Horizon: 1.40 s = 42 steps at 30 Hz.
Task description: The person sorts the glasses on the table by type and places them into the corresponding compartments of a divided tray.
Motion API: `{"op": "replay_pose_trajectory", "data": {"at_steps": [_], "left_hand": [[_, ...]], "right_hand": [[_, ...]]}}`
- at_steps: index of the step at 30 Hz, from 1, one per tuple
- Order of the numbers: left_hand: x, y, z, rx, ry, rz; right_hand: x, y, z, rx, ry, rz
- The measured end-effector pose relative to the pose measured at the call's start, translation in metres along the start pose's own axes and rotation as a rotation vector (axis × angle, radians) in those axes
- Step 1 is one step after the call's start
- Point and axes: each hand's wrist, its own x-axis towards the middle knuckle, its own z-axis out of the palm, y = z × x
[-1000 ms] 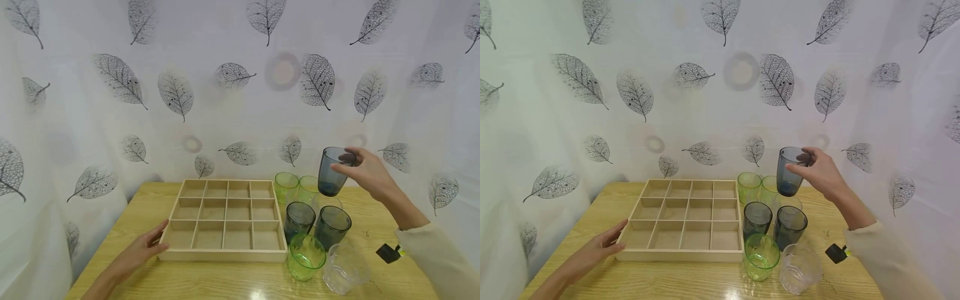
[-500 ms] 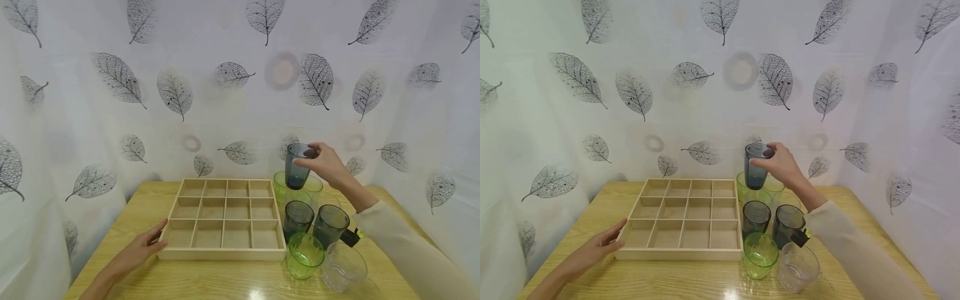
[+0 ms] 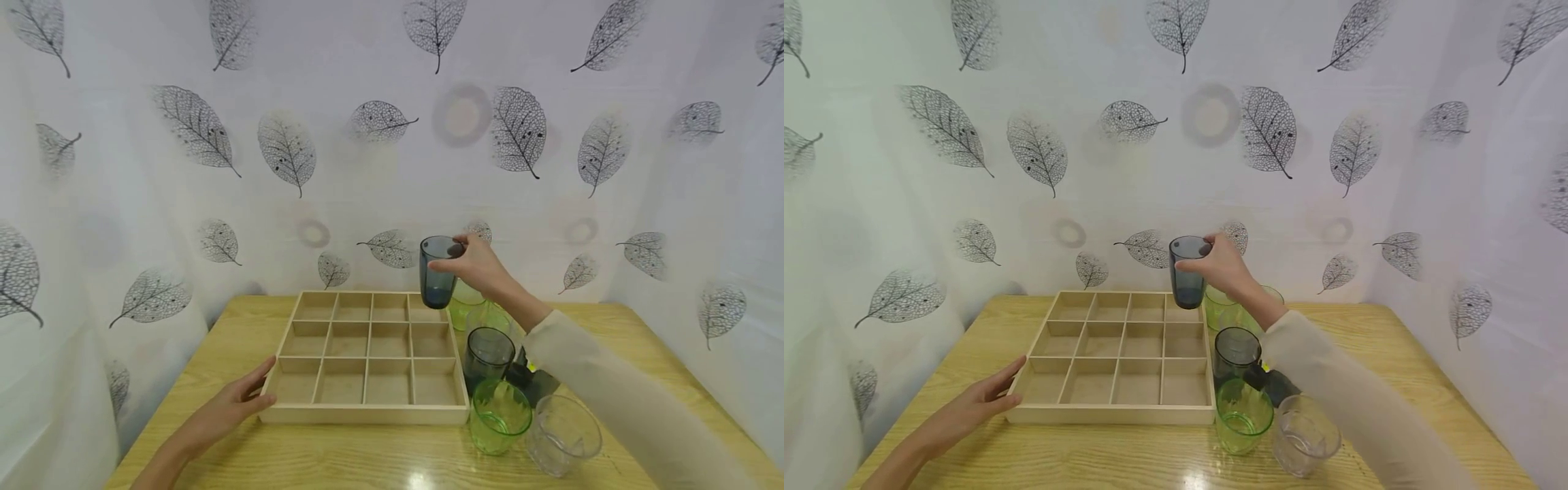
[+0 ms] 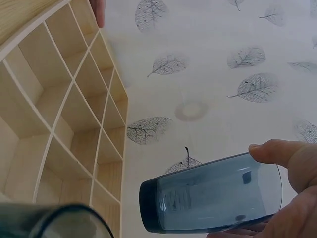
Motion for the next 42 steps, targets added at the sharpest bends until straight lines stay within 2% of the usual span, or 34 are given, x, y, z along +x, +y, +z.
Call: {"op": "replay_pose_trajectory", "data": {"at_steps": [7,13,17,28,37,42], "left_hand": [[0.001,0.000,0.000,-0.002,0.003,-0.005],[0.000,0.001,0.000,0.005,-0.002,-0.002],[0.001,0.002,0.000,0.004,-0.007,0.007],[0.002,-0.001,-0.001,-0.016,-0.033,-0.002],[0.001,0.000,-0.002,-0.014,-0.042,-0.008],[0.000,0.000,-0.003,-0.007,-0.050,-0.006]], "right_hand": [[0.010,-0.007,0.032,-0.006,0.004,0.006],[0.020,-0.014,0.056,0.034,0.010,0.022],[0.030,-0.016,0.070,0.012,0.019,0.022],[0.048,-0.017,0.113,0.023,0.056,-0.027],[0.059,-0.019,0.133,0.049,0.035,-0.079],[0.062,-0.019,0.143,0.062,0.042,-0.077]]}}
